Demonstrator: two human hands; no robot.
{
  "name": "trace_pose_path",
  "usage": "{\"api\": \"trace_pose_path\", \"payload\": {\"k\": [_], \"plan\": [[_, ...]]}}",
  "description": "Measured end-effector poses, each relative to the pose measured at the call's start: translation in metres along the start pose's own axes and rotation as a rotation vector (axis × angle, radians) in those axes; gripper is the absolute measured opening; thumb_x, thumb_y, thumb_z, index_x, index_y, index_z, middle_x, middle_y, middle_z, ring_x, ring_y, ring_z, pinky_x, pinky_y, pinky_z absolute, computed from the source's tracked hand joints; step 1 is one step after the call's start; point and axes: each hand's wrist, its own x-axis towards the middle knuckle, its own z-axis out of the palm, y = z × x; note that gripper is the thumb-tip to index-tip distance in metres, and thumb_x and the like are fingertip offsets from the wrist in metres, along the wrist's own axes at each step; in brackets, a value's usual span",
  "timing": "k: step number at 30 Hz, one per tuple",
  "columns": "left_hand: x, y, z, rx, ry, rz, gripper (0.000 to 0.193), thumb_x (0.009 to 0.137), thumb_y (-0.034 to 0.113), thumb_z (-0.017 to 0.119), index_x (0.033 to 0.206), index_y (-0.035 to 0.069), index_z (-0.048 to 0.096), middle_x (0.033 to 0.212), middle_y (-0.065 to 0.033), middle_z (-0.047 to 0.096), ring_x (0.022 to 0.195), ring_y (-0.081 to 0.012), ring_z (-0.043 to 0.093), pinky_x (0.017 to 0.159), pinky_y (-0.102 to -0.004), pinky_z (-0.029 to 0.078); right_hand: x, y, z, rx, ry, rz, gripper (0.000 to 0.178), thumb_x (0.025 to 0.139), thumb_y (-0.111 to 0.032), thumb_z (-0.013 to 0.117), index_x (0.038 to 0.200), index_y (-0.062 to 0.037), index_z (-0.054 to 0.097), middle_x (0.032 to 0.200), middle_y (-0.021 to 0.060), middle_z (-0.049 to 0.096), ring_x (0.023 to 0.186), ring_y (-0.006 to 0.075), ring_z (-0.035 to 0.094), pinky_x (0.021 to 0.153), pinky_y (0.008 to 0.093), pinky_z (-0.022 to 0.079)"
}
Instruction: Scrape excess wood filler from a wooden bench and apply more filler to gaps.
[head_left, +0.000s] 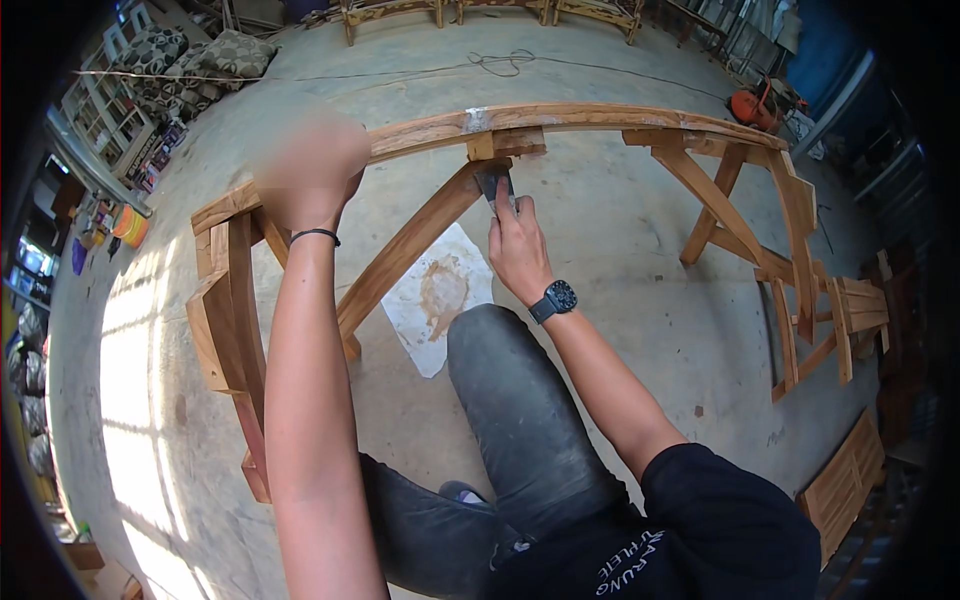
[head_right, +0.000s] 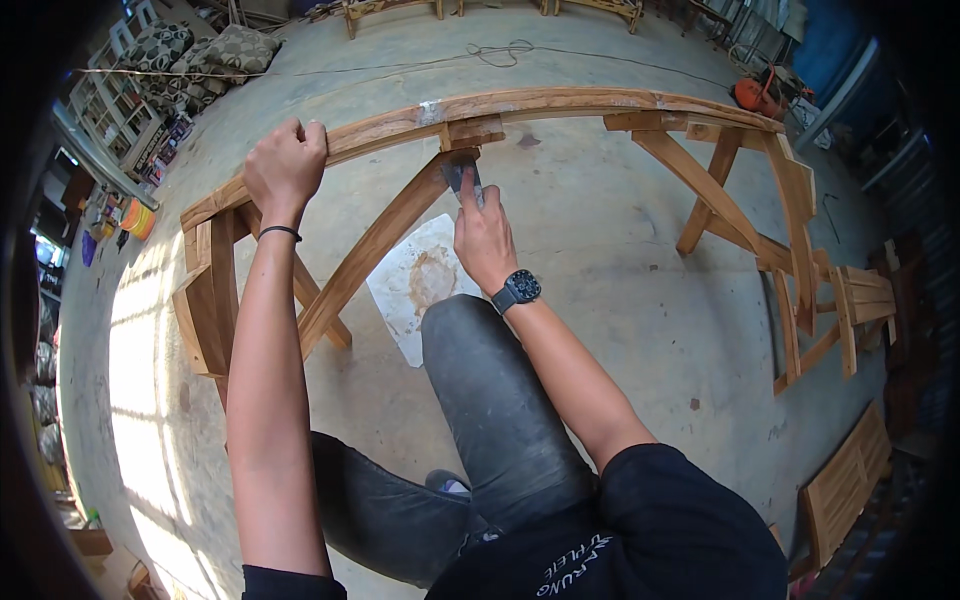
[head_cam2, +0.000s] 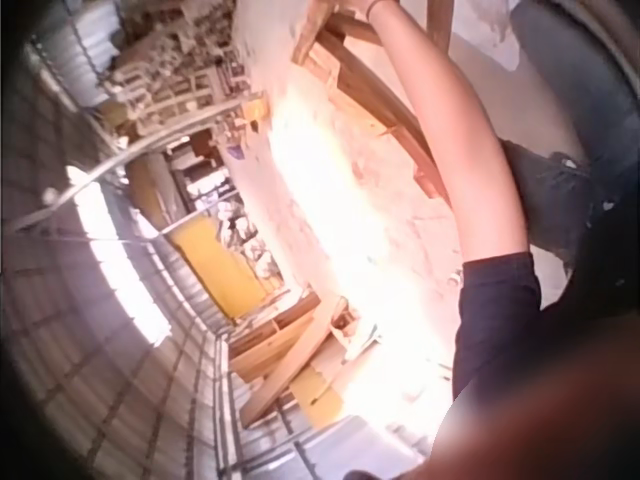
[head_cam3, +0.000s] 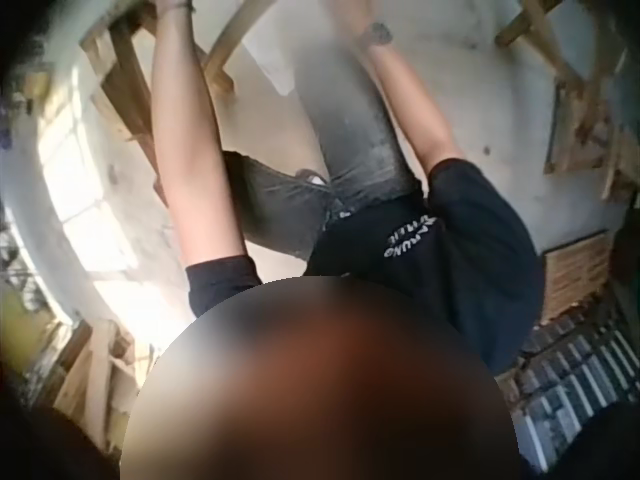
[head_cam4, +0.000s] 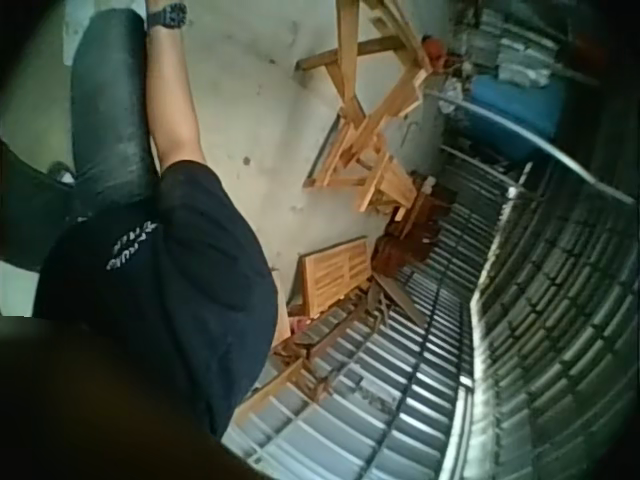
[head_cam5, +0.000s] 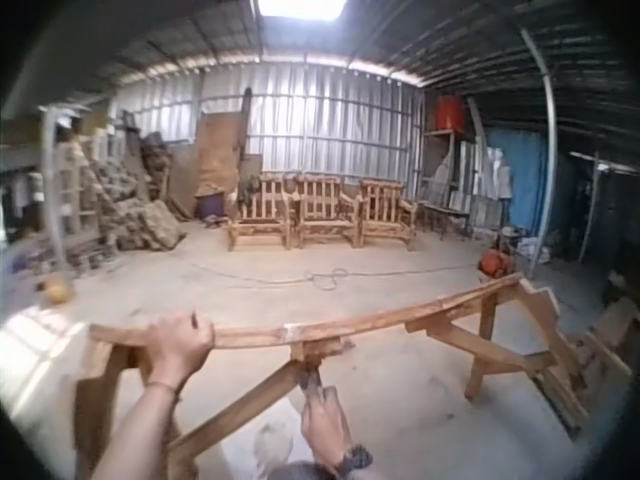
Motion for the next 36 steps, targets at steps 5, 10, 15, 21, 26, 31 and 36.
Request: {"api": "trace_pose_path", "payload": {"k": [5, 10, 15, 21, 26, 31, 36], "plan": [[-0.002, 0.002, -0.002, -0.022, 0.028, 0.007, 0.038, 0.083, 0.036, 0.051, 0.077, 0.006, 0.073, 0.079, -0.0215, 0.071, 0.075, -0.0424, 0.069, 0.073, -0.0478, 0.056, 0.002, -0.002, 0.003, -0.026, 0.007, -0.001, 0.060, 0.090, -0.001, 0.055, 0.148, 0.0018, 0.040, 0.101, 0.0264, 0.051, 0.086, 0.0445, 0.058, 0.077, 0.0488, 0.051], [-0.001, 0.000, -0.002, -0.018, 0.030, 0.012, 0.038, 0.084, 0.036, 0.052, 0.075, 0.006, 0.073, 0.078, -0.0221, 0.070, 0.073, -0.0426, 0.069, 0.072, -0.0479, 0.056, -0.021, -0.005, -0.008, -0.037, -0.043, -0.003, 0.063, 0.088, 0.000, 0.055, 0.149, 0.0008, 0.039, 0.101, 0.0260, 0.052, 0.085, 0.0435, 0.058, 0.077, 0.0485, 0.051], [0.001, 0.001, 0.004, -0.023, 0.017, 0.001, 0.039, 0.086, 0.037, 0.049, 0.078, 0.007, 0.072, 0.079, -0.0222, 0.070, 0.077, -0.0429, 0.069, 0.071, -0.0495, 0.055, -0.058, -0.001, -0.026, -0.057, -0.114, -0.026, 0.065, 0.086, 0.001, 0.058, 0.149, -0.0020, 0.042, 0.101, 0.0238, 0.054, 0.084, 0.0409, 0.060, 0.076, 0.0471, 0.051], [0.002, 0.001, -0.002, -0.034, -0.014, -0.004, 0.038, 0.086, 0.037, 0.050, 0.077, 0.007, 0.071, 0.080, -0.0213, 0.070, 0.078, -0.0419, 0.069, 0.072, -0.0492, 0.055, -0.034, -0.030, -0.057, 0.105, -0.066, -0.084, 0.066, 0.082, 0.004, 0.061, 0.147, -0.0039, 0.048, 0.096, 0.0193, 0.058, 0.081, 0.0372, 0.061, 0.072, 0.0432, 0.052], [0.001, -0.004, -0.001, -0.070, 0.025, 0.068, 0.040, 0.091, 0.038, 0.050, 0.076, 0.005, 0.069, 0.082, -0.0206, 0.069, 0.078, -0.0419, 0.068, 0.072, -0.0490, 0.054, 0.032, -0.067, -0.116, 0.273, 0.251, -0.134, 0.052, 0.092, 0.002, 0.054, 0.144, -0.0004, 0.050, 0.099, 0.0169, 0.069, 0.074, 0.0204, 0.065, 0.063, 0.0328, 0.052], [-0.003, -0.011, -0.006, -0.098, -0.001, 0.191, 0.039, 0.094, 0.034, 0.052, 0.072, 0.005, 0.066, 0.076, -0.0171, 0.068, 0.070, -0.0389, 0.065, 0.071, -0.0478, 0.050, 0.016, -0.071, -0.145, 1.219, -0.082, 0.379, 0.040, 0.101, -0.007, 0.047, 0.138, 0.0052, 0.051, 0.107, 0.0185, 0.070, 0.066, 0.0132, 0.063, 0.058, 0.0272, 0.052], [0.003, -0.012, -0.011, -0.110, -0.096, 0.246, 0.040, 0.099, 0.037, 0.049, 0.080, 0.003, 0.060, 0.082, -0.0181, 0.065, 0.080, -0.0400, 0.063, 0.073, -0.0498, 0.047, -0.006, -0.052, -0.138, 1.323, -0.361, 0.519, 0.037, 0.104, -0.014, 0.042, 0.132, 0.0073, 0.052, 0.106, 0.0185, 0.070, 0.060, 0.0121, 0.062, 0.054, 0.0246, 0.051]]}}
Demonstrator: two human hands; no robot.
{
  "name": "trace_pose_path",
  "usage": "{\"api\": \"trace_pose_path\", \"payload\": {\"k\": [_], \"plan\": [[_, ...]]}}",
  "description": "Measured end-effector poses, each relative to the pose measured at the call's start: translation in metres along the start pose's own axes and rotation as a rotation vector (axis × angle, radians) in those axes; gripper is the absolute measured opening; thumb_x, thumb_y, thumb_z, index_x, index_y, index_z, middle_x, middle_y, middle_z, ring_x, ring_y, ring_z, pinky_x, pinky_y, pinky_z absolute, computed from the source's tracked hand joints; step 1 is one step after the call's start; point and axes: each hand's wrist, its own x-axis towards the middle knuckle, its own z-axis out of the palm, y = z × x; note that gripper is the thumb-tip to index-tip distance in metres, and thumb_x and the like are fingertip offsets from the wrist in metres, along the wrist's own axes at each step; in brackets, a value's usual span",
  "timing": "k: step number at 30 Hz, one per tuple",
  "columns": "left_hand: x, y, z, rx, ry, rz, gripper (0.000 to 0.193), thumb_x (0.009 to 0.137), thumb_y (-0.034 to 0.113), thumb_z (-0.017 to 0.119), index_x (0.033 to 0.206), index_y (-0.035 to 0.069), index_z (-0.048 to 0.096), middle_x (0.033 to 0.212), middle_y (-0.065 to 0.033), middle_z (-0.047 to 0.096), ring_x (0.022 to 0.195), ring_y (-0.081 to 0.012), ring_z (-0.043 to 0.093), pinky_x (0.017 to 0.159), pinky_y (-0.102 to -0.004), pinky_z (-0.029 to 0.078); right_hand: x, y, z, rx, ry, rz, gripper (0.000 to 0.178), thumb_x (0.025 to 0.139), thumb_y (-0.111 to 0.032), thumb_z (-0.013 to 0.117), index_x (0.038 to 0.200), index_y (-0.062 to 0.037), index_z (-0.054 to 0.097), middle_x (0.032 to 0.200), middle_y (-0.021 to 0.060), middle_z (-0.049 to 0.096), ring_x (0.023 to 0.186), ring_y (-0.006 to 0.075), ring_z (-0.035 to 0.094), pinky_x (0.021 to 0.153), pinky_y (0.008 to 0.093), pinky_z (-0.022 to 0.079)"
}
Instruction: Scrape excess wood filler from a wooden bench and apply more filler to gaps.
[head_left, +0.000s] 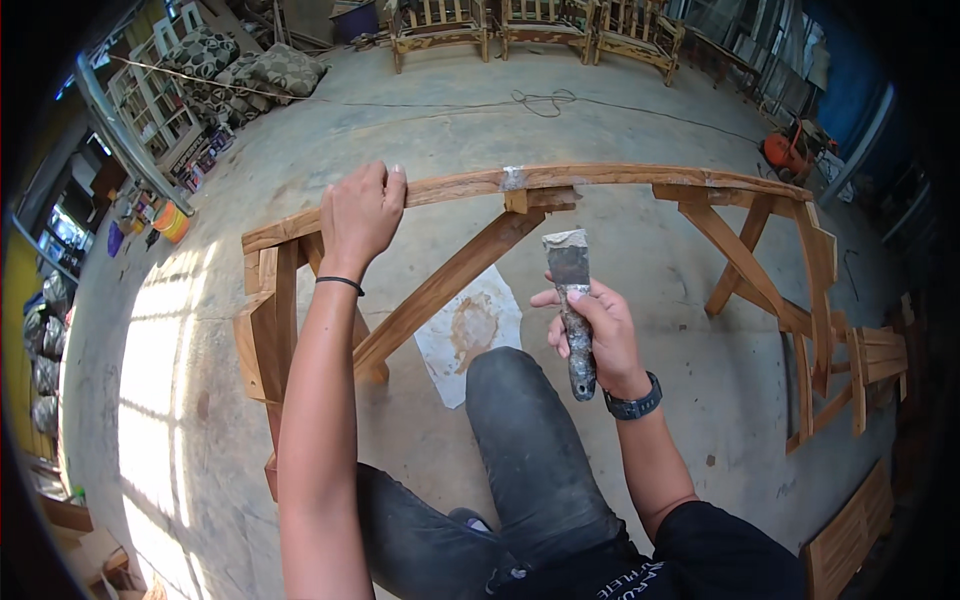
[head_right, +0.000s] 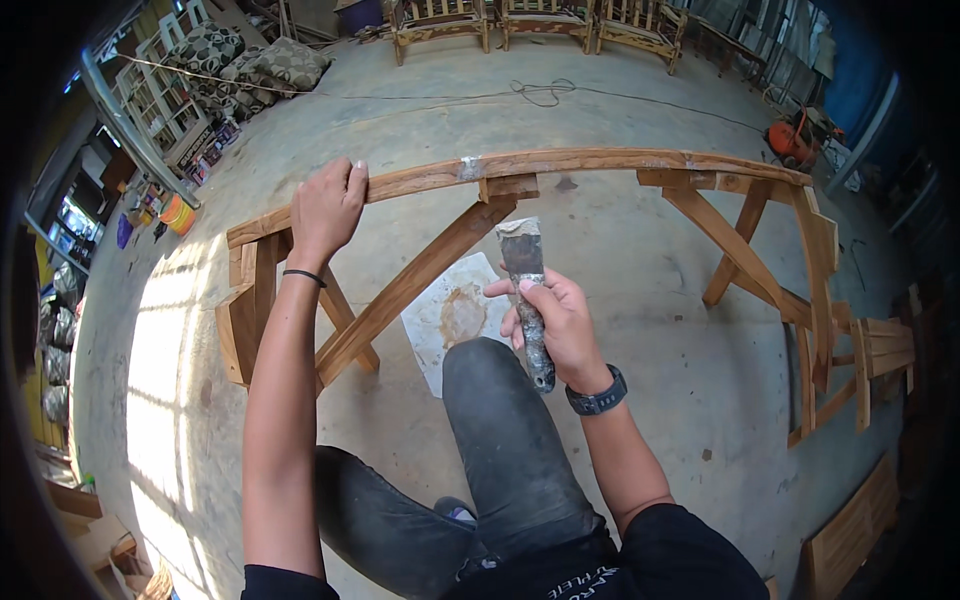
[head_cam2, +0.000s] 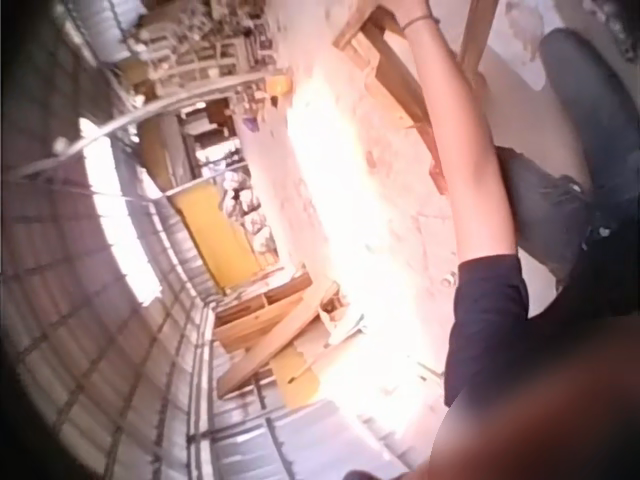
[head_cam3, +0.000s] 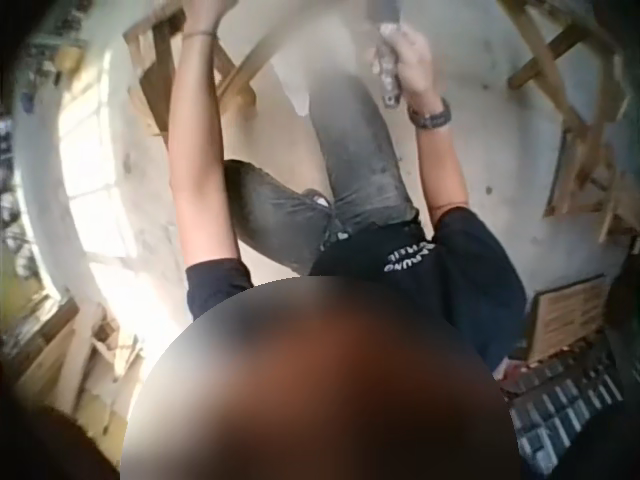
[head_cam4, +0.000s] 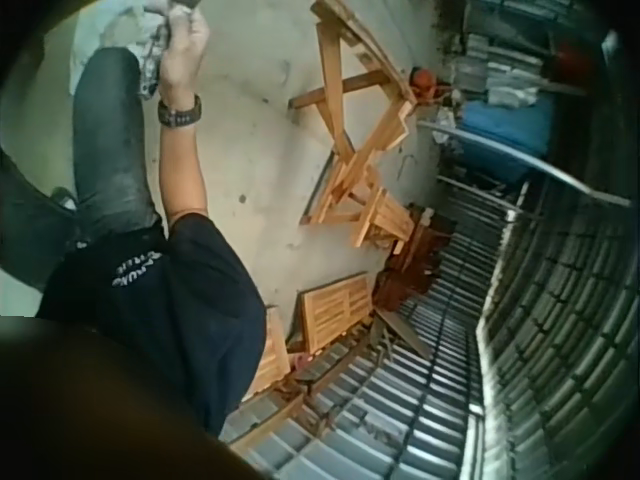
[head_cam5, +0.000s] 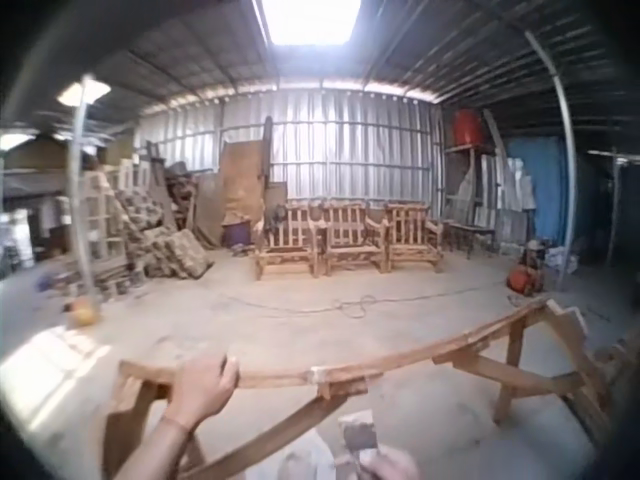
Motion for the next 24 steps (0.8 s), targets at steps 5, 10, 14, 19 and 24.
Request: {"api": "trace_pose_path", "payload": {"k": [5, 10, 14, 19, 24], "plan": [[-0.002, -0.010, -0.008, 0.026, -0.111, 0.011, 0.038, 0.097, 0.039, 0.054, 0.089, 0.003, 0.063, 0.095, -0.0168, 0.065, 0.096, -0.0356, 0.062, 0.081, -0.0452, 0.046, 0.013, 0.025, 0.000, -0.382, -0.096, 0.090, 0.033, 0.101, -0.010, 0.046, 0.129, 0.0039, 0.056, 0.099, 0.0156, 0.071, 0.058, 0.0149, 0.062, 0.054, 0.0277, 0.050], [-0.010, -0.018, -0.069, 0.208, -0.110, 0.064, 0.042, 0.093, 0.044, 0.062, 0.109, 0.004, 0.064, 0.114, -0.0155, 0.060, 0.110, -0.0350, 0.057, 0.092, -0.0451, 0.046, 0.011, 0.030, 0.013, -0.899, -0.019, -0.412, 0.033, 0.094, -0.005, 0.055, 0.127, 0.0012, 0.059, 0.095, 0.0139, 0.068, 0.062, 0.0221, 0.064, 0.058, 0.0344, 0.052], [-0.041, -0.067, -0.144, 0.470, -0.173, -0.244, 0.052, 0.093, 0.049, 0.063, 0.122, 0.006, 0.062, 0.126, -0.0165, 0.058, 0.113, -0.0353, 0.057, 0.094, -0.0483, 0.046, 0.012, 0.041, 0.018, -1.423, -0.005, -0.600, 0.040, 0.087, -0.004, 0.062, 0.127, -0.0003, 0.059, 0.094, 0.0129, 0.064, 0.073, 0.0285, 0.065, 0.064, 0.0399, 0.054], [-0.106, -0.105, -0.122, 0.308, -0.217, -0.628, 0.060, 0.096, 0.049, 0.061, 0.131, 0.000, 0.059, 0.128, -0.0192, 0.062, 0.112, -0.0295, 0.060, 0.097, -0.0382, 0.046, 0.013, 0.068, 0.025, -1.368, -0.122, -0.499, 0.042, 0.085, -0.005, 0.064, 0.127, -0.0013, 0.059, 0.094, 0.0114, 0.063, 0.080, 0.0306, 0.065, 0.066, 0.0415, 0.054], [-0.114, -0.098, -0.116, -0.062, -0.196, -0.698, 0.055, 0.097, 0.044, 0.063, 0.129, -0.001, 0.061, 0.117, -0.0196, 0.067, 0.102, -0.0233, 0.062, 0.093, -0.0334, 0.047, 0.011, 0.079, 0.029, -1.370, -0.162, -0.457, 0.041, 0.085, -0.005, 0.064, 0.126, -0.0012, 0.060, 0.093, 0.0120, 0.063, 0.080, 0.0314, 0.066, 0.066, 0.0418, 0.054]]}}
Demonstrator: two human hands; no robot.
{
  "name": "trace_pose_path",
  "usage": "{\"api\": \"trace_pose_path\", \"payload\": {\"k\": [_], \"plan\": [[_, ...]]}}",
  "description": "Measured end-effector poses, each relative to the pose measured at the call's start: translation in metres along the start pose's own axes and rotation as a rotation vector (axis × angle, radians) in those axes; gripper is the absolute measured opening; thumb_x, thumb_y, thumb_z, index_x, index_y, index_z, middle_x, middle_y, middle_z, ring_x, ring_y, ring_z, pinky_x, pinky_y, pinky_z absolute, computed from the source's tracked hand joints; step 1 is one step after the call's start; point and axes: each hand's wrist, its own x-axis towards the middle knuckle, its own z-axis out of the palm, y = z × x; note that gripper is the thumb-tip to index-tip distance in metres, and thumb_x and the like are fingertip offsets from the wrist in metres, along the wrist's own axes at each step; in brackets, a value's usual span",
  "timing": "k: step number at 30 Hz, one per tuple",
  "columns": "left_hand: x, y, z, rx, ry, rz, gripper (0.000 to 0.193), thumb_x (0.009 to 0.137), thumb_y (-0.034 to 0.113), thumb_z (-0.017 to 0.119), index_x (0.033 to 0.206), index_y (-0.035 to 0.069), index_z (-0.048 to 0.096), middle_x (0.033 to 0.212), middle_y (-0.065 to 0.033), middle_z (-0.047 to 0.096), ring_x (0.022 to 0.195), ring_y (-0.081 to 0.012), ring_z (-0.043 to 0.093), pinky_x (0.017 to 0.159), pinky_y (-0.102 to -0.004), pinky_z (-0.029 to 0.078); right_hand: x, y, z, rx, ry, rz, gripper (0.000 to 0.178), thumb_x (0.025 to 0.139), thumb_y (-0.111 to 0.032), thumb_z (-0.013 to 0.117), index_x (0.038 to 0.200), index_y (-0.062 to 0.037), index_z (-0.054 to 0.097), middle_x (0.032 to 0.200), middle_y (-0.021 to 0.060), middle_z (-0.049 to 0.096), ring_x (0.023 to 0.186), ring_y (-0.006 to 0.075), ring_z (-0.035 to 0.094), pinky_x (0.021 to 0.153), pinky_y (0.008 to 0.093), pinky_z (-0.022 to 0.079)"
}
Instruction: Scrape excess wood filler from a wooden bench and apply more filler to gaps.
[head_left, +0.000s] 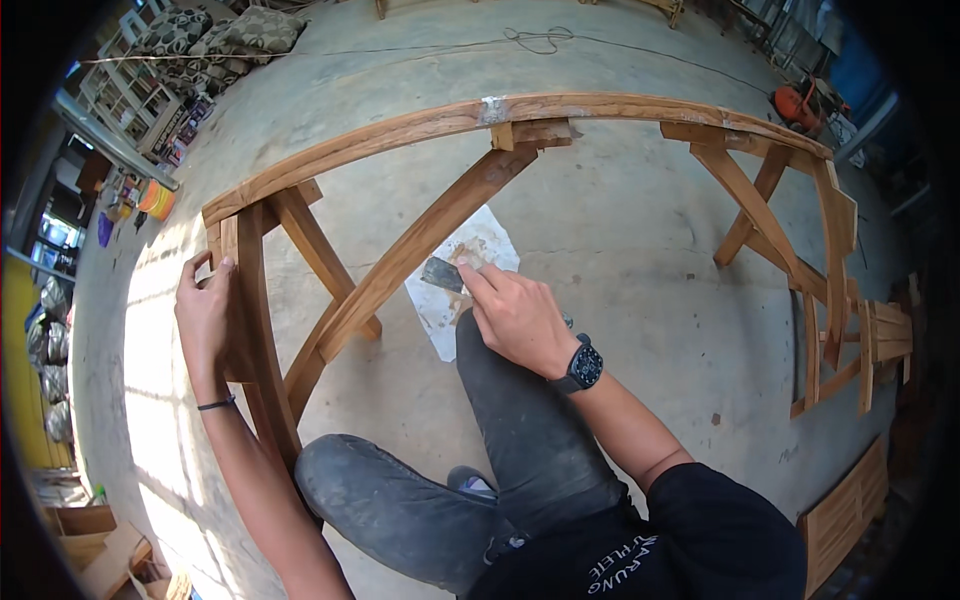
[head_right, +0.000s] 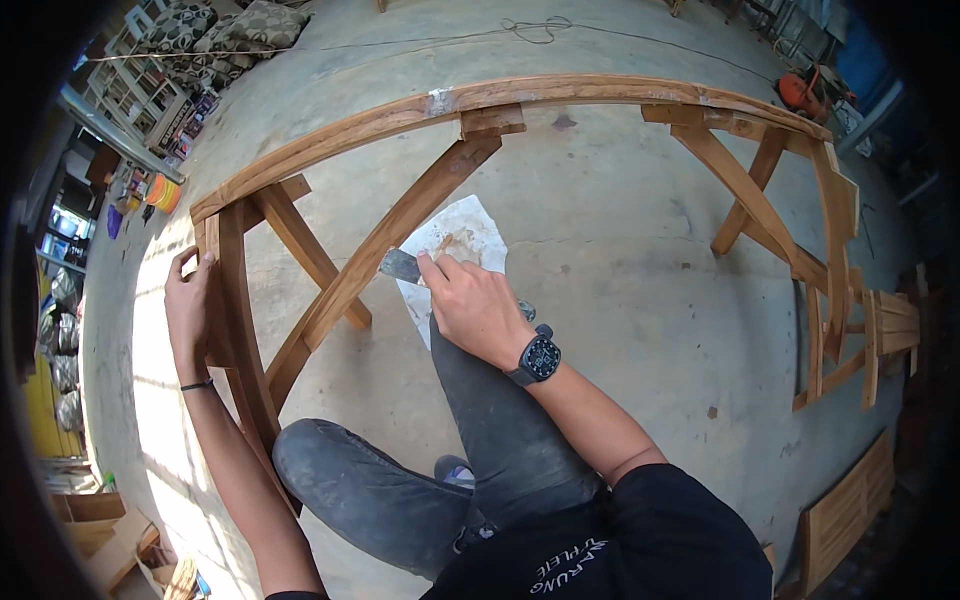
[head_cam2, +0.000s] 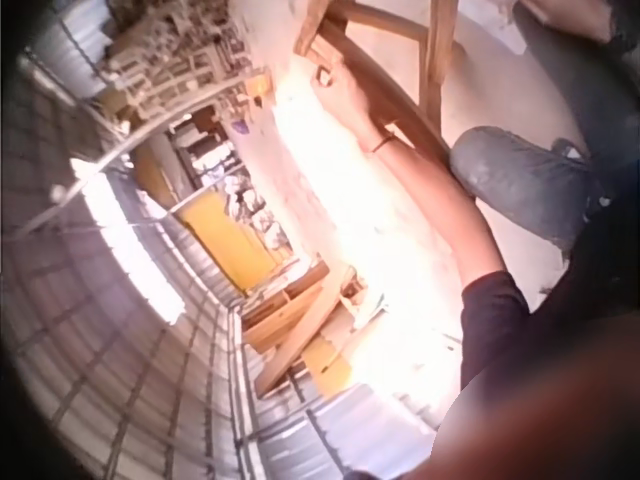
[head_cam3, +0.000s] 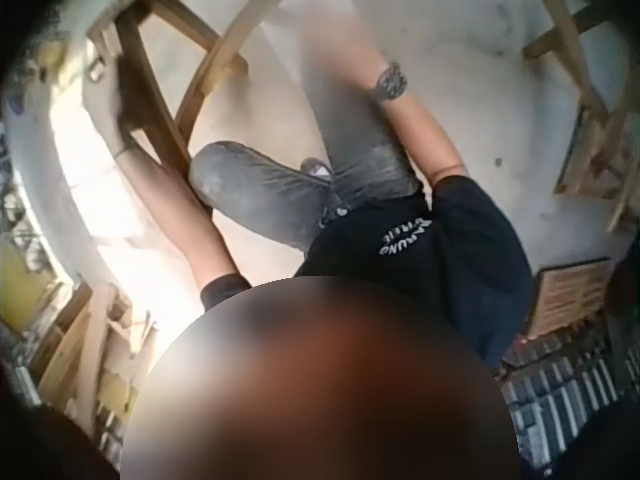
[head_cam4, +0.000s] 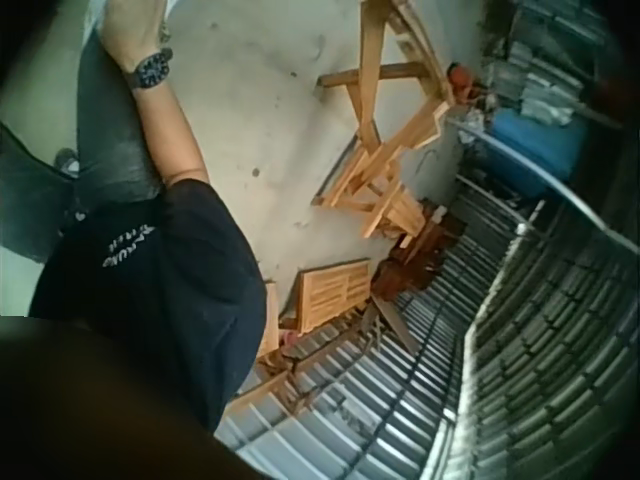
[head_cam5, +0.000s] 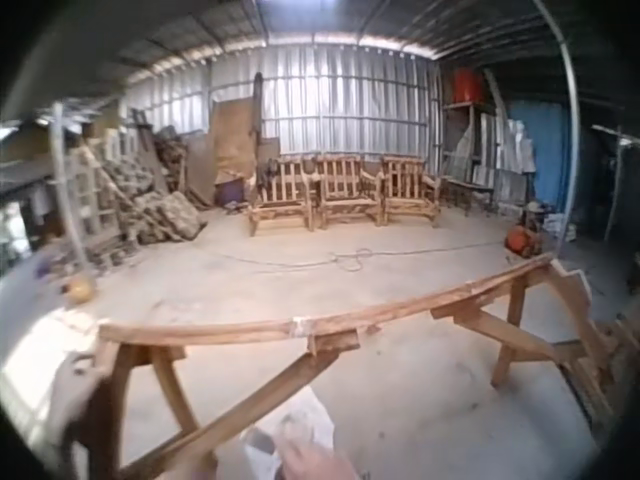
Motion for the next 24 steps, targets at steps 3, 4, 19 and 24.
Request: {"api": "trace_pose_path", "payload": {"k": [3, 4, 19, 24], "plan": [[0.001, -0.007, -0.001, -0.024, 0.044, 0.013, 0.050, 0.096, 0.041, 0.065, 0.125, 0.001, 0.064, 0.107, -0.0171, 0.069, 0.094, -0.0216, 0.062, 0.089, -0.0321, 0.048, 0.000, -0.002, 0.004, 0.007, -0.008, -0.002, 0.041, 0.085, -0.005, 0.064, 0.125, -0.0012, 0.060, 0.093, 0.0122, 0.063, 0.079, 0.0317, 0.066, 0.066, 0.0421, 0.054], [-0.001, -0.007, 0.000, -0.058, 0.062, 0.006, 0.048, 0.095, 0.041, 0.066, 0.123, 0.001, 0.066, 0.101, -0.0155, 0.070, 0.090, -0.0214, 0.063, 0.086, -0.0318, 0.049, -0.002, -0.001, 0.005, 0.010, -0.014, -0.005, 0.041, 0.085, -0.005, 0.064, 0.125, -0.0011, 0.060, 0.093, 0.0122, 0.063, 0.079, 0.0317, 0.066, 0.066, 0.0421, 0.054], [-0.008, -0.002, 0.007, -0.047, 0.136, -0.003, 0.040, 0.095, 0.036, 0.067, 0.110, -0.001, 0.072, 0.091, -0.0131, 0.072, 0.078, -0.0157, 0.063, 0.075, -0.0285, 0.050, -0.032, 0.029, 0.065, -0.072, -0.024, 0.036, 0.043, 0.086, -0.006, 0.062, 0.128, -0.0026, 0.058, 0.094, 0.0123, 0.062, 0.085, 0.0315, 0.064, 0.070, 0.0426, 0.054], [-0.004, -0.005, 0.008, -0.056, 0.196, -0.008, 0.040, 0.088, 0.041, 0.067, 0.104, 0.005, 0.074, 0.096, -0.0198, 0.074, 0.091, -0.0335, 0.072, 0.084, -0.0372, 0.053, -0.031, 0.027, 0.065, -0.068, -0.019, 0.032, 0.043, 0.085, -0.005, 0.061, 0.128, -0.0040, 0.059, 0.095, 0.0133, 0.062, 0.086, 0.0337, 0.064, 0.072, 0.0440, 0.054]]}}
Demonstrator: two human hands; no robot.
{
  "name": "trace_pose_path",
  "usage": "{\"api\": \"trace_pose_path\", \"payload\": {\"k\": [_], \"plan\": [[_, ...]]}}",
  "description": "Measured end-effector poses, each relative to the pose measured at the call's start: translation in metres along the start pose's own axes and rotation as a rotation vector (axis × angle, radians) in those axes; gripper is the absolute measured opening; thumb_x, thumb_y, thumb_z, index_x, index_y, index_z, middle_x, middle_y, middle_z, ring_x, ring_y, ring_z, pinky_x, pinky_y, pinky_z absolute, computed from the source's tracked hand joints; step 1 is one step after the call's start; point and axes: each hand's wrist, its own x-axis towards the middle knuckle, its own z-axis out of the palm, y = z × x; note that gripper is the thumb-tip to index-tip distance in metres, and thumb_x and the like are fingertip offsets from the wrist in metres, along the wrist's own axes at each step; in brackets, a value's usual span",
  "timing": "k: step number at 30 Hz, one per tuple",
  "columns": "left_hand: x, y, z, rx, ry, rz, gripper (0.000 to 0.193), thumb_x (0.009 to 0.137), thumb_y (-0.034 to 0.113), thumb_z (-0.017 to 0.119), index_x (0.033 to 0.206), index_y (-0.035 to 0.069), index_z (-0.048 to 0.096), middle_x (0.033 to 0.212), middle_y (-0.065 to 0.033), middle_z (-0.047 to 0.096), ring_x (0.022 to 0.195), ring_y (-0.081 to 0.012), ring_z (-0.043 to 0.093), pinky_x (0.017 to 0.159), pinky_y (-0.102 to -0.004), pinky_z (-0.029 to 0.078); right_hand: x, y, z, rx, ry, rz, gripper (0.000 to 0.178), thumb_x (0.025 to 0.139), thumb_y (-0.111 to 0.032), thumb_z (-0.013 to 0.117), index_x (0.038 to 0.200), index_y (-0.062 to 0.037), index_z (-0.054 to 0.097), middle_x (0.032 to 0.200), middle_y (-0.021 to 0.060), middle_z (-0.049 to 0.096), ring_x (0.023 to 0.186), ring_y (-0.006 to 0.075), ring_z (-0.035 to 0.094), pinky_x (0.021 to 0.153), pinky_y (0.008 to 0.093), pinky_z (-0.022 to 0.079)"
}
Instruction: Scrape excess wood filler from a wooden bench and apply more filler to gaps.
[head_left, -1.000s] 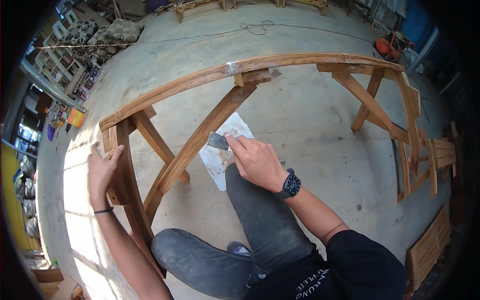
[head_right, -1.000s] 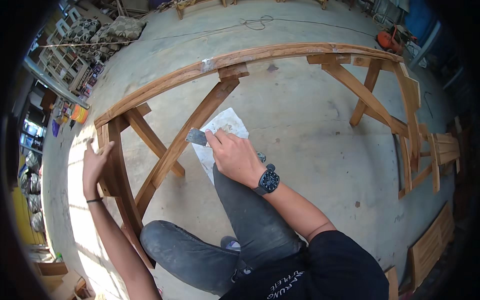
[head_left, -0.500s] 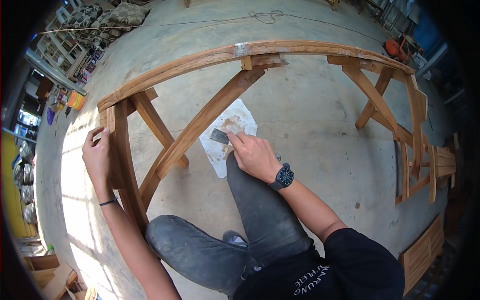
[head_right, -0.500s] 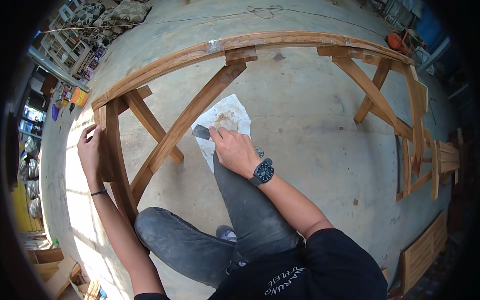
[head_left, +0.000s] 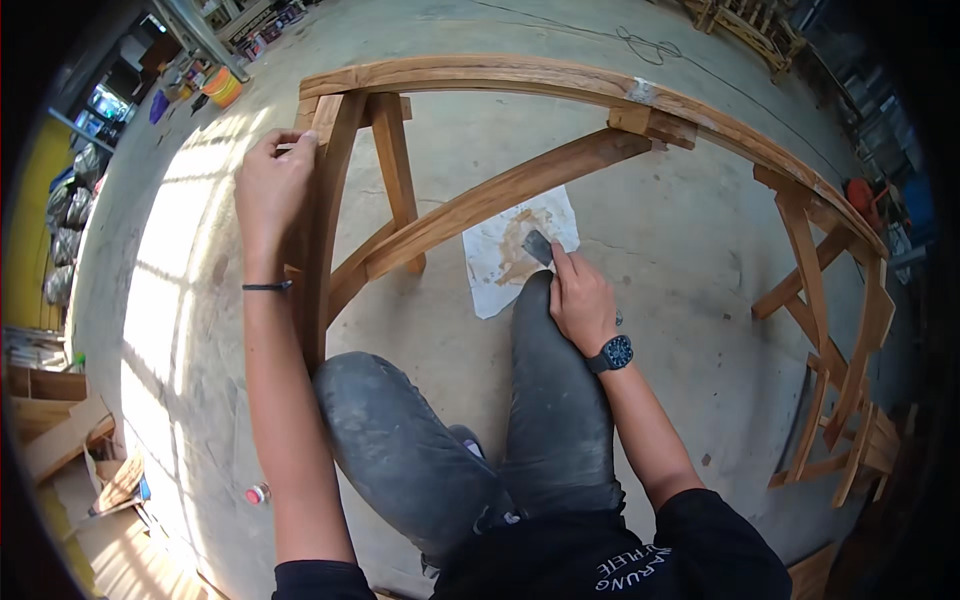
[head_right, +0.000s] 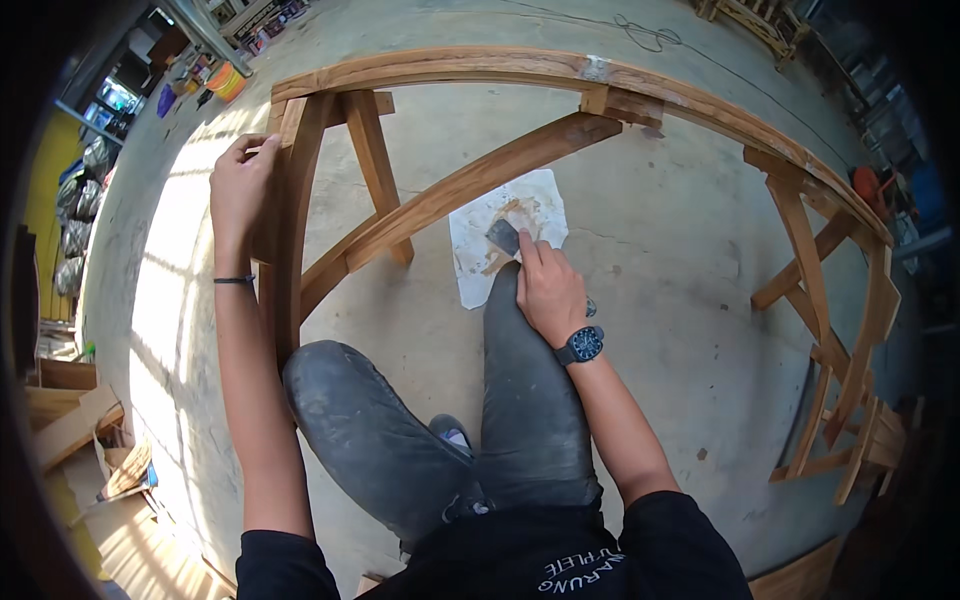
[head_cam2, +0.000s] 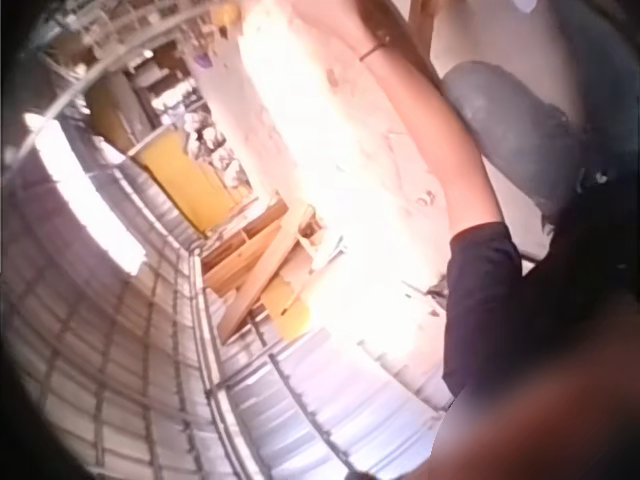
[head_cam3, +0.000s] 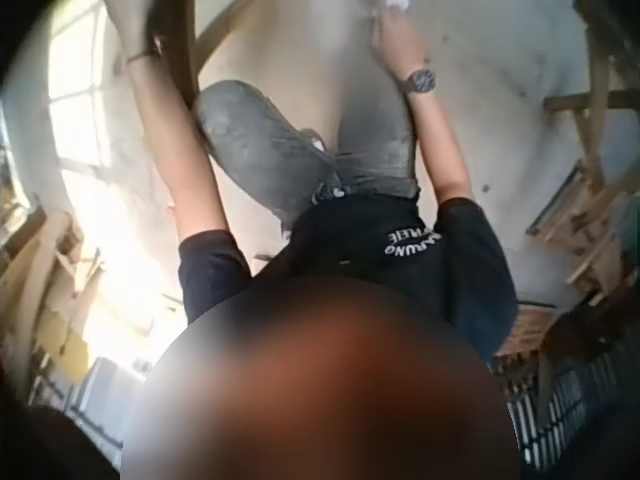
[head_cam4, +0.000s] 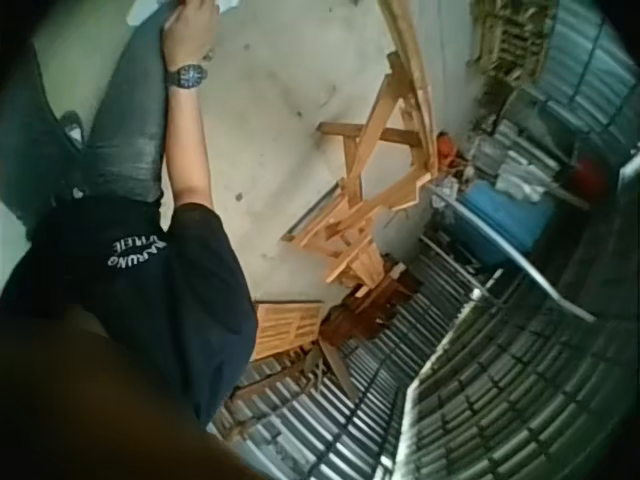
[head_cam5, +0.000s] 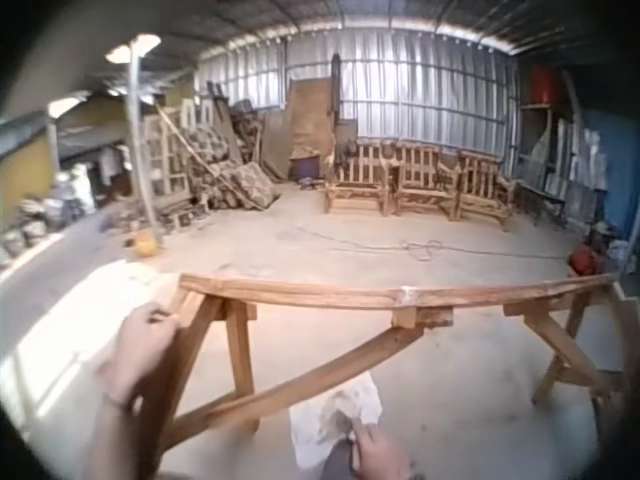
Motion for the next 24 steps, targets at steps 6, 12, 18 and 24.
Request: {"api": "trace_pose_path", "payload": {"k": [6, 12, 18, 24], "plan": [[-0.007, 0.002, -0.004, -0.040, -0.007, -0.042, 0.043, 0.093, 0.037, 0.064, 0.109, -0.002, 0.071, 0.095, -0.0152, 0.073, 0.080, -0.0196, 0.065, 0.078, -0.0304, 0.051, -0.003, -0.003, -0.001, -0.029, 0.016, 0.030, 0.045, 0.085, -0.004, 0.060, 0.130, -0.0053, 0.059, 0.096, 0.0148, 0.062, 0.086, 0.0355, 0.063, 0.072, 0.0446, 0.053], [-0.005, -0.005, 0.000, -0.172, -0.001, -0.014, 0.044, 0.093, 0.038, 0.060, 0.109, -0.001, 0.071, 0.095, -0.0149, 0.073, 0.086, -0.0200, 0.065, 0.081, -0.0301, 0.049, -0.007, 0.000, -0.005, -0.053, 0.017, 0.057, 0.046, 0.085, -0.004, 0.060, 0.131, -0.0054, 0.059, 0.096, 0.0151, 0.062, 0.086, 0.0357, 0.063, 0.072, 0.0445, 0.053], [-0.005, -0.008, -0.004, -0.090, -0.015, -0.026, 0.043, 0.088, 0.041, 0.061, 0.109, 0.006, 0.074, 0.102, -0.0203, 0.074, 0.097, -0.0346, 0.070, 0.086, -0.0374, 0.051, -0.002, -0.006, 0.000, -0.010, 0.021, 0.044, 0.047, 0.084, -0.004, 0.061, 0.131, -0.0049, 0.058, 0.096, 0.0148, 0.062, 0.086, 0.0352, 0.063, 0.074, 0.0441, 0.053], [-0.001, -0.011, 0.001, -0.078, 0.002, 0.002, 0.041, 0.089, 0.039, 0.060, 0.109, 0.006, 0.074, 0.100, -0.0190, 0.074, 0.095, -0.0320, 0.071, 0.086, -0.0364, 0.052, -0.004, -0.002, 0.001, 0.003, 0.022, 0.043, 0.047, 0.084, -0.005, 0.062, 0.130, -0.0041, 0.058, 0.096, 0.0143, 0.062, 0.087, 0.0345, 0.063, 0.075, 0.0438, 0.053]]}}
